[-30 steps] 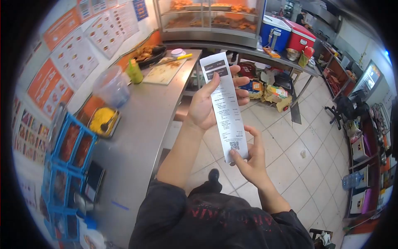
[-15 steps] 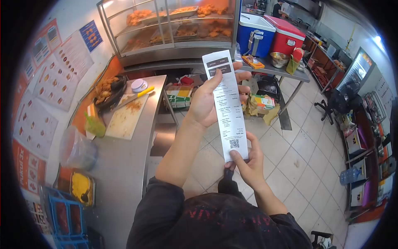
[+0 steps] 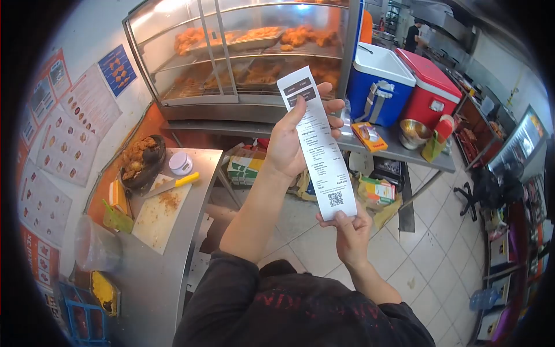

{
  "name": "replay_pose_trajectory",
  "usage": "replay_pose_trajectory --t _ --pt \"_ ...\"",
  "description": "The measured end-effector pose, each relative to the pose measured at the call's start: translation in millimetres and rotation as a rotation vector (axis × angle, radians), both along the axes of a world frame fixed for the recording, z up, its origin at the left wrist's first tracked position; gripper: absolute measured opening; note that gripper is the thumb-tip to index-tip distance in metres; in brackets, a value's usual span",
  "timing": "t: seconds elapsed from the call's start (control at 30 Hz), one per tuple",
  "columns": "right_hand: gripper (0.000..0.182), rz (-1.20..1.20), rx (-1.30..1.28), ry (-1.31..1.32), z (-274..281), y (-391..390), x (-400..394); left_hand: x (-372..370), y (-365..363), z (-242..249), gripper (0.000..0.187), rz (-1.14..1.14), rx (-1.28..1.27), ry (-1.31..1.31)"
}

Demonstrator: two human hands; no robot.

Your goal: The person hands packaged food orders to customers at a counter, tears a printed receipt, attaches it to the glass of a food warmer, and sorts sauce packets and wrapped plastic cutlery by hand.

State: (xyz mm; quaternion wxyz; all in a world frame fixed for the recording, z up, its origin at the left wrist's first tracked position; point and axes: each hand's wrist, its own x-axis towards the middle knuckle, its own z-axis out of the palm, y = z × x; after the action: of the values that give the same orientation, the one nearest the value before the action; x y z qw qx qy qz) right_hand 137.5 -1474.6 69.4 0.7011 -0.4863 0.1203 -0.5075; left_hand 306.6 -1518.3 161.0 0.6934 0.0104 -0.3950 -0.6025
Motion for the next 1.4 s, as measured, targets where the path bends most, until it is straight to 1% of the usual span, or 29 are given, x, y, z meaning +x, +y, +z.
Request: replay_pose_trajectory --t 0.13,0.23,0.33,0.4,0.47,0.5,0.53,0.57,0.6,0.63,0.67,0.7,0.73,0.77,0.8,0.83,0.9,0.93,0.97,1.0,1.03,1.07,1.1,1.13,1.2,1.27,1.3,1.37,1.4 --pt "0.028 0.017 0.031 -0.058 -10.0 -52.1 31.0 27.4 -46.8 -2.9 0.041 0.038 0.006 0.031" --pt "0.027 -0.055 0.019 -0.026 -10.8 -89.3 60.6 55.3 -83.8 -4.6 0.04 0.094 -0.011 0.016" --pt "0.027 -0.099 0.002 -0.016 -6.5 -122.9 87.5 85.9 -124.4 -6.2 0.042 0.051 -0.088 -0.006" --pt "0.028 -0.175 0.006 -0.037 -2.8 -145.4 102.7 98.1 -147.0 -4.0 0.043 0.017 -0.128 0.001" --pt "0.027 -0.214 -0.03 -0.12 -3.2 -168.3 117.4 104.5 -167.8 -0.6 0.043 -0.001 -0.082 0.094" --pt "0.027 -0.26 -0.03 -0.188 -2.5 -178.7 123.2 104.3 -178.5 0.6 0.037 -0.009 -0.092 0.117" --pt "0.027 -0.305 -0.027 -0.255 -2.6 -188.6 127.2 101.4 -187.7 -1.1 0.037 -0.036 -0.107 0.097" --pt "0.022 -0.317 0.021 -0.268 -4.1 -198.9 130.8 98.1 -196.0 -4.3 0.031 0.05 -0.083 0.056" --pt "0.022 -0.334 0.009 -0.292 -2.6 -208.1 132.5 97.5 -204.2 -6.8 0.025 0.144 -0.058 0.013" --pt "0.018 -0.275 -0.027 -0.306 -0.3 -218.0 132.1 100.6 -212.9 -8.2 0.025 0.128 -0.073 -0.008" --pt "0.014 -0.212 -0.066 -0.318 2.5 -227.8 133.0 107.2 -221.7 -8.3 0.021 0.101 -0.144 0.089" --pt "0.012 -0.257 -0.078 -0.355 7.7 -236.4 135.2 113.6 -228.2 3.0 0.018 0.074 -0.22 0.187" --pt "0.012 -0.257 -0.097 -0.37 16.4 -246.0 133.0 124.2 -229.9 18.5 0.015 0.076 -0.155 0.37" --pt "0.015 -0.271 -0.197 -0.4 27.0 -257.5 126.8 144.1 -236.2 36.3 0.015 0.39 -0.332 0.104" --pt "0.017 -0.283 -0.29 -0.427 35.8 -269.8 119.8 151.4 -237.6 64.7 0.014 0.565 -0.401 0.029" --pt "0.016 -0.242 -0.377 -0.411 46.6 -287.4 111.6 160.2 -242.1 91.6 0.013 0.532 -0.383 0.016" --pt "0.014 -0.252 -0.527 -0.283 88.4 -306.7 105.7 146.1 -251.7 148.8 0.013 0.605 -0.304 -0.277" --pt "0.014 -0.285 -0.66 -0.167 109.9 -315.8 105.1 138.2 -267.9 175.1 0.013 0.626 -0.314 -0.41" --pt "0.013 -0.318 -0.79 -0.048 132.8 -324.7 104.6 125.0 -283.6 197.6 0.019 0.744 -0.338 -0.478" --pt "0.013 -0.389 -0.868 -0.023 158.4 -330.3 110.2 119.6 -296.8 215.3 0.021 0.749 -0.353 -0.61" --pt "0.013 -0.579 -1.054 0.082 182.4 -347.1 112.8 118.5 -318.0 232.4 0.023 0.759 -0.444 -0.693" --pt "0.014 -0.723 -1.185 0.088 212.5 -360.4 116.1 116.5 -332.2 244.7 0.023 0.764 -0.447 -0.692" --pt "0.016 -0.834 -1.272 0.072 244.2 -365.7 118.9 114.3 -343.4 255.0 0.023 0.73 -0.374 -0.729" --pt "0.022 -0.957 -1.377 -0.03 273.3 -383.0 124.8 111.7 -349.8 259.5 0.023 0.693 -0.299 -0.766" --pt "0.028 -1.333 -1.771 -0.114 333.9 -410.5 129.8 105.3 -352.6 259.7 0.023 0.732 -0.281 -0.774" --pt "0.032 -1.191 -1.656 0.193 365.7 -400.7 136.8 102.8 -358.1 260.1 0.023 0.772 -0.265 -0.778" --pt "0.032 -1.188 -1.657 0.187 378.5 -407.2 139.6 104.7 -363.3 259.5 0.023 0.724 -0.288 -0.793" --pt "0.032 -1.186 -1.679 0.541 398.0 -419.4 147.8 105.1 -362.2 255.7 0.024 0.658 -0.317 -0.825" --pt "0.032 -1.178 -1.681 0.538 401.3 -419.0 150.8 105.6 -358.6 254.1 0.024 0.664 -0.312 -0.823"
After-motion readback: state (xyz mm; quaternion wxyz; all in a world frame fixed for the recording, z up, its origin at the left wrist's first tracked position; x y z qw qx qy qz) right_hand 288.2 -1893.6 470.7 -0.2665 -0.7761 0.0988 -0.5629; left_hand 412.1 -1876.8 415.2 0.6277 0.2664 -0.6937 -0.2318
